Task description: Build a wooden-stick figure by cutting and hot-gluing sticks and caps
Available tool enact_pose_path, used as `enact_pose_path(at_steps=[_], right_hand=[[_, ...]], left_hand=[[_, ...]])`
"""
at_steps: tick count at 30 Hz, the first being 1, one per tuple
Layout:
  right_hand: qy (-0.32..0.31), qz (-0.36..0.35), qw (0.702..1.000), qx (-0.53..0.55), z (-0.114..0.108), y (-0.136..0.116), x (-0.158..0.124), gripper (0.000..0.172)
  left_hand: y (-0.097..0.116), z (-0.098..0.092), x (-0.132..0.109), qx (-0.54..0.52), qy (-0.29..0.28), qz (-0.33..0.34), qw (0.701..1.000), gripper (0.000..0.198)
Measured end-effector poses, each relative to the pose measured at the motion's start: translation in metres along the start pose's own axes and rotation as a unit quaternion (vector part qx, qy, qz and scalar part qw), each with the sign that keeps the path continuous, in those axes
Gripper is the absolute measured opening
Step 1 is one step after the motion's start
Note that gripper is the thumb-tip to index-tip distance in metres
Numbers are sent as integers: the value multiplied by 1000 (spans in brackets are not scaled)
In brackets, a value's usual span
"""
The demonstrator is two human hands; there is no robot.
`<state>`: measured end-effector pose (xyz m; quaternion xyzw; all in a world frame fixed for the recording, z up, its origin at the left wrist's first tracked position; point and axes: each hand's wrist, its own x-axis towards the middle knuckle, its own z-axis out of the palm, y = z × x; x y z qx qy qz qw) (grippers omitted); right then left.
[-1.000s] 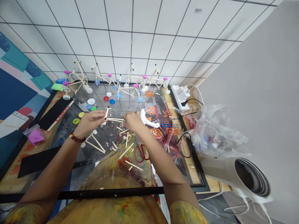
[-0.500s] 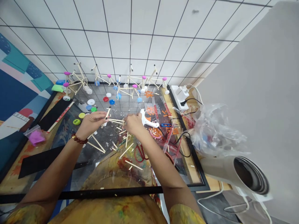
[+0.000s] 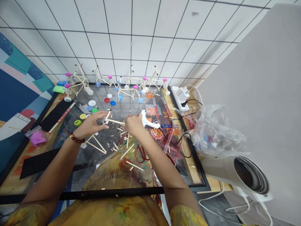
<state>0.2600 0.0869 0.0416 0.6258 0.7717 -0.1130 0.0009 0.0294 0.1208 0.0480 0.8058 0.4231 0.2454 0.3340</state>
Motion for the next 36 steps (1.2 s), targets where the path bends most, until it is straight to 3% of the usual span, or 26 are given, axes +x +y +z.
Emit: enact_pose_path(at_steps=[6, 27, 36], right_hand=[[-10, -1, 1000, -6, -2, -1, 1, 26], [-23, 40, 999, -27, -8, -5, 10, 29], [-2, 50, 999, 4, 1, -4, 5, 27]], left_hand=[[2, -1, 0, -4, 8, -6, 1000, 43], [3, 9, -4, -11, 49, -35, 998, 46], [1, 10, -4, -15, 52, -39, 998, 45]])
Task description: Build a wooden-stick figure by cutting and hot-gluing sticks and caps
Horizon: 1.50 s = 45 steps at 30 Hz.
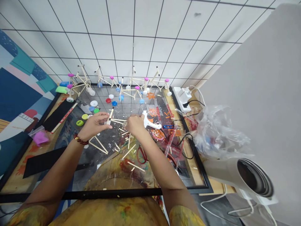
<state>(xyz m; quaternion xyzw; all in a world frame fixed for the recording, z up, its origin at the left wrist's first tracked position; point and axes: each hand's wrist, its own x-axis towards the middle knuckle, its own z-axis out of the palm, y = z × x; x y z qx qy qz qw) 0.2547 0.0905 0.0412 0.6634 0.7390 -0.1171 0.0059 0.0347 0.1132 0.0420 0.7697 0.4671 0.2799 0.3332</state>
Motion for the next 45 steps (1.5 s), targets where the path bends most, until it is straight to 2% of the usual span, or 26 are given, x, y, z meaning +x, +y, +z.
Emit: enact_pose_path(at_steps=[5, 12, 17, 23, 27, 32, 37, 42, 45], right_hand=[[-16, 4, 1000, 7, 0, 3, 4, 31], [-72, -48, 996, -26, -12, 8, 7, 31], [-54, -54, 997, -14, -13, 13, 4, 46], [-52, -55, 997, 9, -10, 15, 2, 41], [-39, -56, 997, 32, -3, 16, 5, 40], [-22, -61, 997, 50, 3, 15, 6, 22], [-21, -35, 999, 31, 2, 11, 4, 17], [-22, -19, 999, 40, 2, 11, 5, 18], [-32, -18, 998, 53, 1, 14, 4, 28]], left_hand=[[-1, 1, -1, 6, -14, 14, 1000, 44], [5, -7, -4, 53, -66, 26, 996, 62], [7, -11, -3, 59, -71, 60, 994, 69], [5, -13, -1, 60, -80, 68, 993, 69], [3, -13, -1, 50, -81, 72, 993, 61], [-1, -10, -1, 23, -68, 47, 996, 52], [-2, -6, -3, -15, -51, 19, 998, 55], [-2, -3, -3, -22, -52, 6, 998, 54], [-3, -3, -2, 1, -57, 15, 998, 62]])
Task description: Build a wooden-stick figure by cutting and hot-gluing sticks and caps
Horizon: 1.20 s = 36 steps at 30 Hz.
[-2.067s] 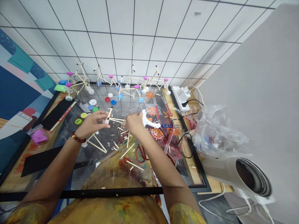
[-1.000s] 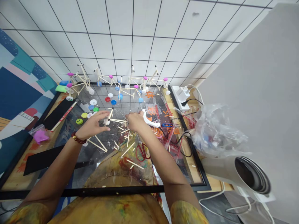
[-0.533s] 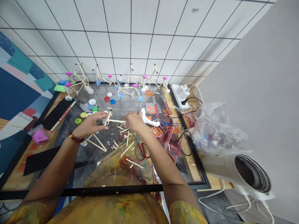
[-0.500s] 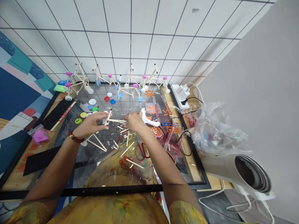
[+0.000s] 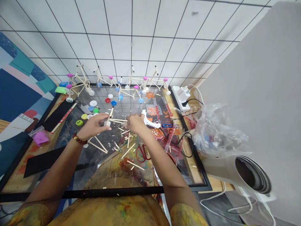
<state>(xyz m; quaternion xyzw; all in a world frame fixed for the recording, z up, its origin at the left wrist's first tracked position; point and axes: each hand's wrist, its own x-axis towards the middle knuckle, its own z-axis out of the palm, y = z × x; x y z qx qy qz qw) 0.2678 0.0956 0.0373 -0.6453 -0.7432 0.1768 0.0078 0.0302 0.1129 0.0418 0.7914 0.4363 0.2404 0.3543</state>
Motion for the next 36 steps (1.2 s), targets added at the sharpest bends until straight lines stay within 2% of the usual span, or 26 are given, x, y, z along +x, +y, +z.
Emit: enact_pose_path(at_steps=[4, 10, 15, 20, 24, 31, 36], right_hand=[[10, 1, 1000, 13, -2, 2, -2, 45], [17, -8, 1000, 15, -5, 0, -8, 50], [33, -22, 999, 37, -9, 0, -12, 44], [89, -3, 995, 46, -14, 6, -17, 43], [101, 16, 993, 51, -15, 9, -21, 44], [116, -7, 991, 65, -8, 7, -19, 43], [129, -11, 989, 73, -7, 7, -16, 33]], left_hand=[[-1, -3, -1, 35, -3, 4, 999, 79], [6, -10, -2, 59, -28, 21, 998, 82], [6, -7, -2, 52, -16, 11, 998, 66], [0, -4, -2, 55, -1, -35, 998, 75], [3, -5, -2, 59, -12, -54, 997, 79], [4, -1, -3, 61, -12, -38, 997, 80], [2, 0, -3, 63, -9, -36, 997, 76]])
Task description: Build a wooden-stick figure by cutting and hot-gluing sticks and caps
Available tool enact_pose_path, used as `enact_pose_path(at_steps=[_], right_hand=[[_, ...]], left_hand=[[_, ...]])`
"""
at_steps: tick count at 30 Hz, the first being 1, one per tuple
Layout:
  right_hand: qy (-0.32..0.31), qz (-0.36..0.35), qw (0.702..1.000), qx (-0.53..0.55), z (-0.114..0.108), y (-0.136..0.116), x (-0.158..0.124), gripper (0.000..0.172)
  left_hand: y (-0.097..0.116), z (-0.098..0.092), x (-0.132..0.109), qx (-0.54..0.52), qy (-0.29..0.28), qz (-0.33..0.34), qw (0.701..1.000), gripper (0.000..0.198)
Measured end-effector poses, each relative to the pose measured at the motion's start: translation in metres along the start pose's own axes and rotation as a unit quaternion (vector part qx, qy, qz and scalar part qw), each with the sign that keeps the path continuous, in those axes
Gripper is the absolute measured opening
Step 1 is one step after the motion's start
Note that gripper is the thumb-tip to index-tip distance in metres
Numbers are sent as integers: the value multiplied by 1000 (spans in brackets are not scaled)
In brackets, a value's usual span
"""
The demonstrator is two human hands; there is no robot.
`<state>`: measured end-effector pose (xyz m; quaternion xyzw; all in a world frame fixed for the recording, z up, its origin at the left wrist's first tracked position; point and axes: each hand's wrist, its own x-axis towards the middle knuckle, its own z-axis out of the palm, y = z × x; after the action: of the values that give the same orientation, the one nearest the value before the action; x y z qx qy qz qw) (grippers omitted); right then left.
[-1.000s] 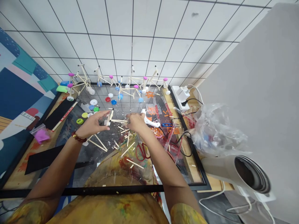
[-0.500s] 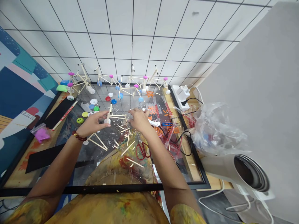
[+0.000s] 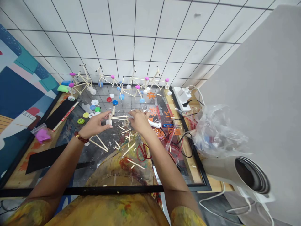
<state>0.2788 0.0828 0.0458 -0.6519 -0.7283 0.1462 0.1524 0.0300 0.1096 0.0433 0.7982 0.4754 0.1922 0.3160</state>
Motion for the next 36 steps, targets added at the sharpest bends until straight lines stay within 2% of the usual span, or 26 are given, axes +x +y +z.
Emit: enact_pose_path(at_steps=[3, 15, 21, 30, 36], right_hand=[[-4, -22, 1000, -4, 0, -1, 4, 28], [-23, -69, 996, -49, 6, -5, 15, 34], [-17, -52, 998, -34, 6, -5, 15, 31], [13, -29, 999, 4, -3, 3, 3, 33], [19, -13, 1000, -7, -5, 8, -3, 35]], left_hand=[[-1, 1, 0, -3, 0, 10, 1000, 73], [2, -2, 3, 13, -10, 15, 1000, 66], [5, -3, 3, 25, -6, 8, 1000, 67], [0, 5, 3, 51, 24, 26, 998, 76], [8, 7, 1, 61, 44, 32, 997, 78]])
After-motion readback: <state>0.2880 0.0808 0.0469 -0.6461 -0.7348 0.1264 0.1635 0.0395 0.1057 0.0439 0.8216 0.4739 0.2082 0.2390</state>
